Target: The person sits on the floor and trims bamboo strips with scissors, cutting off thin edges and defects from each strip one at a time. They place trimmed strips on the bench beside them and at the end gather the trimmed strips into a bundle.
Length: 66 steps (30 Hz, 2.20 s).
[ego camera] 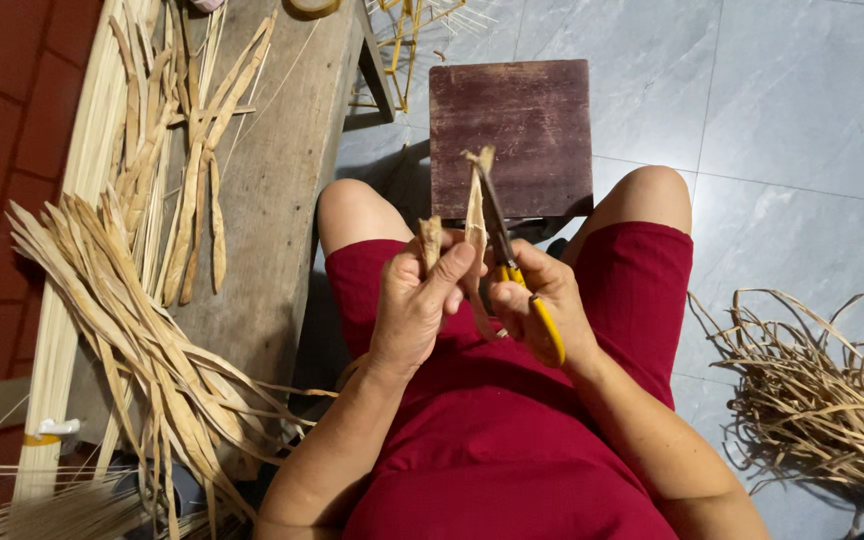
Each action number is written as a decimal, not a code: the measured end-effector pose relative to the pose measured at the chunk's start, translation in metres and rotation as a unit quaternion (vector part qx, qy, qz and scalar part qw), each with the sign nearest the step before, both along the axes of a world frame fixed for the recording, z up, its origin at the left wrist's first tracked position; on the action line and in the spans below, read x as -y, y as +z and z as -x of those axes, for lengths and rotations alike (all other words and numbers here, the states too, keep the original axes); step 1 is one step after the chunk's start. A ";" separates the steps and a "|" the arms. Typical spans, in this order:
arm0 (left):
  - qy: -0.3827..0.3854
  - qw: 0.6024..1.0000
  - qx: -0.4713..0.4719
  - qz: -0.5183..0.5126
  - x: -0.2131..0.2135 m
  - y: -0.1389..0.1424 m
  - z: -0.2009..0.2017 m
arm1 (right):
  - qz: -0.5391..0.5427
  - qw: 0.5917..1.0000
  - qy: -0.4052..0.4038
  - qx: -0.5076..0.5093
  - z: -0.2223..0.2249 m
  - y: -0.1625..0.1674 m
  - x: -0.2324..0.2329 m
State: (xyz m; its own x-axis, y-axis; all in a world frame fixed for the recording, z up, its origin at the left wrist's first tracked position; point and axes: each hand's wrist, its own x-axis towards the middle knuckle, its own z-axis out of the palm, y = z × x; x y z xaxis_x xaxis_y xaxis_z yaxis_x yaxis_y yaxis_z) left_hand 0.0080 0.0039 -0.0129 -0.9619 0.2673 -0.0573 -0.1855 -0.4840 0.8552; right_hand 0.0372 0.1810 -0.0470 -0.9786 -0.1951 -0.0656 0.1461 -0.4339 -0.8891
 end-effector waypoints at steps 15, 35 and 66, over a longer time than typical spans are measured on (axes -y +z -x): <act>-0.023 1.000 -0.004 -0.011 0.005 0.007 0.002 | -0.082 0.995 0.042 -0.050 0.008 0.004 -0.004; 0.064 0.997 0.050 0.012 0.001 0.008 0.003 | -0.088 0.993 0.077 0.008 0.002 0.007 0.001; 0.057 0.998 0.025 0.015 0.001 -0.003 0.001 | -0.056 0.996 -0.024 -0.070 -0.001 0.002 0.006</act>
State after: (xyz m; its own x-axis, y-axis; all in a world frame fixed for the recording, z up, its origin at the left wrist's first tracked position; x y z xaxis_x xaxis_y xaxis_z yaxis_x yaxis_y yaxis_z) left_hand 0.0070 0.0028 -0.0158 -0.9817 0.1540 -0.1120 -0.1732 -0.4781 0.8611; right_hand 0.0379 0.1753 -0.0448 -0.9876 -0.1479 0.0527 -0.0001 -0.3348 -0.9423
